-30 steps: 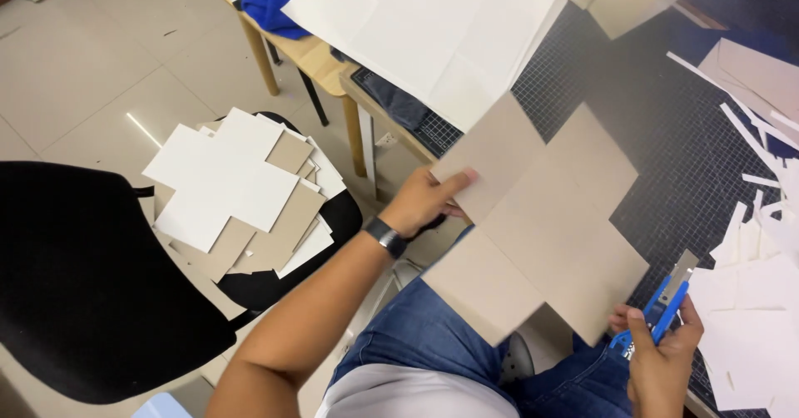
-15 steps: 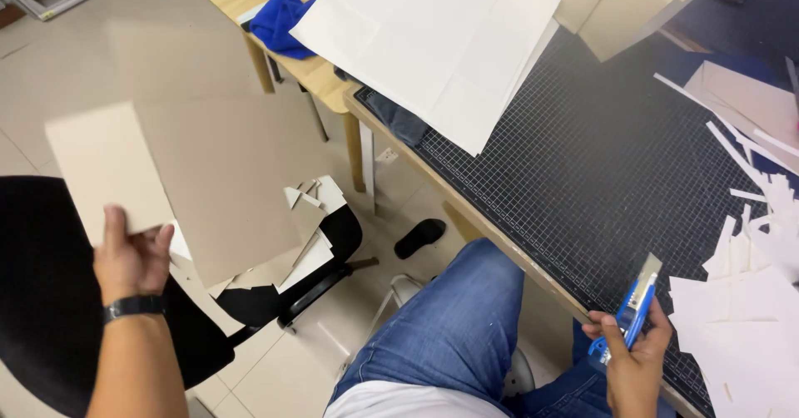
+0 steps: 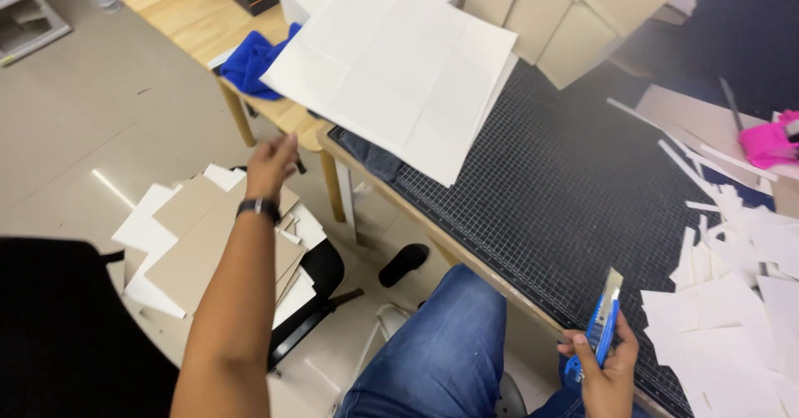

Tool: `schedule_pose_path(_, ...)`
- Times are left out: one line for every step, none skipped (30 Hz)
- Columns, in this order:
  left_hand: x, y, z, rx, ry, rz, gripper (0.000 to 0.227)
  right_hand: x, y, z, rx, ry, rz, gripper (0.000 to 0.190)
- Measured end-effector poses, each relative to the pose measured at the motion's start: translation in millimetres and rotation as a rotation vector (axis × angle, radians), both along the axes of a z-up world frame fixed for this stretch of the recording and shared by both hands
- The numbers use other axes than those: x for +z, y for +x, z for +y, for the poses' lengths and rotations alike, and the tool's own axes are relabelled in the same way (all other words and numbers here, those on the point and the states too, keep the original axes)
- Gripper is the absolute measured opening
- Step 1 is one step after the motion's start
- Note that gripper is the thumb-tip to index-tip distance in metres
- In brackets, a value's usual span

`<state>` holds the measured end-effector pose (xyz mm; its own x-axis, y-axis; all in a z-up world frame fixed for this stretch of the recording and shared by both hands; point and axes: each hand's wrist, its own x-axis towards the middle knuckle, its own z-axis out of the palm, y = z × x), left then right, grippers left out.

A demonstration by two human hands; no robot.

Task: Cutting cross-shaped templates from cardboard sheets using a utility knife and scissors

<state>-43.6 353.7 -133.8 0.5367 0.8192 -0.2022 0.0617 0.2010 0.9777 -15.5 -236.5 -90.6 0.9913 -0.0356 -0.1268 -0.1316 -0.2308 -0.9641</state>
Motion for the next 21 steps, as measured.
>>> schedule_pose_path(20, 25, 1, -0.018, 0.002, -0.005, 0.05, 1, -2, 3, -0.018, 0.002, -0.005, 0.075)
schedule_pose_path(39, 51, 0, 0.09, -0.088, 0.022, 0.064, 2, -3, 5, -0.026, 0.025, -0.011, 0.075)
schedule_pose_path(59, 76, -1, 0.197, -0.18, 0.051, 0.078, 3, -5, 7, -0.034, 0.047, -0.016, 0.074)
schedule_pose_path(29, 101, 19, 0.178, -0.179, 0.048, 0.078, 7, -7, 7, -0.053, 0.048, -0.021, 0.074)
schedule_pose_path(1, 128, 40, 0.333, -0.081, 0.044, 0.051, 10, -8, 8, -0.052, 0.034, 0.015, 0.076)
schedule_pose_path(-28, 158, 60, 0.488, 0.016, 0.037, 0.036, 13, -9, 9, -0.052, 0.02, 0.051, 0.078)
schedule_pose_path(-24, 165, 61, 0.474, 0.016, 0.036, 0.036, 16, -9, 7, -0.065, 0.02, 0.05, 0.078)
schedule_pose_path(-22, 173, 62, 0.528, 0.177, -0.077, 0.035, 18, -10, 6, -0.079, 0.014, 0.085, 0.078)
schedule_pose_path(-20, 179, 64, 0.58, 0.338, -0.194, 0.036, 20, -11, 5, -0.09, 0.009, 0.12, 0.077)
schedule_pose_path(12, 171, 51, 0.568, 0.335, -0.196, 0.036, 20, -12, 3, -0.103, 0.009, 0.12, 0.077)
schedule_pose_path(42, 162, 39, 0.536, 0.55, -0.216, 0.03, 20, -12, 1, -0.099, 0.025, 0.123, 0.076)
schedule_pose_path(73, 152, 27, 0.496, 0.764, -0.238, 0.025, 19, -13, -2, -0.095, 0.042, 0.127, 0.075)
schedule_pose_path(108, 141, 7, 0.493, 0.759, -0.234, 0.025, 27, -13, 1, -0.098, 0.037, 0.13, 0.075)
schedule_pose_path(144, 129, -13, 0.419, 0.897, -0.405, 0.017, 36, -14, 3, -0.104, 0.008, 0.149, 0.075)
schedule_pose_path(181, 119, -31, 0.337, 1.034, -0.579, 0.014, 43, -15, 7, -0.109, -0.017, 0.168, 0.074)
schedule_pose_path(201, 109, -49, 0.334, 1.032, -0.578, 0.014, 40, -16, 4, -0.112, -0.019, 0.17, 0.074)
schedule_pose_path(223, 101, -67, 0.276, 1.085, -0.569, 0.017, 37, -15, 2, -0.104, -0.002, 0.14, 0.076)
schedule_pose_path(245, 92, -84, 0.217, 1.138, -0.56, 0.02, 34, -15, 0, -0.096, 0.015, 0.109, 0.077)
schedule_pose_path(243, 92, -91, 0.209, 1.135, -0.565, 0.02, 30, -14, -1, -0.105, 0.015, 0.109, 0.077)
schedule_pose_path(242, 92, -97, 0.215, 1.254, -0.461, 0.015, 26, -14, -2, -0.094, 0.021, 0.073, 0.079)
schedule_pose_path(239, 91, -104, 0.22, 1.37, -0.35, 0.03, 22, -14, -4, -0.081, 0.024, 0.04, 0.08)
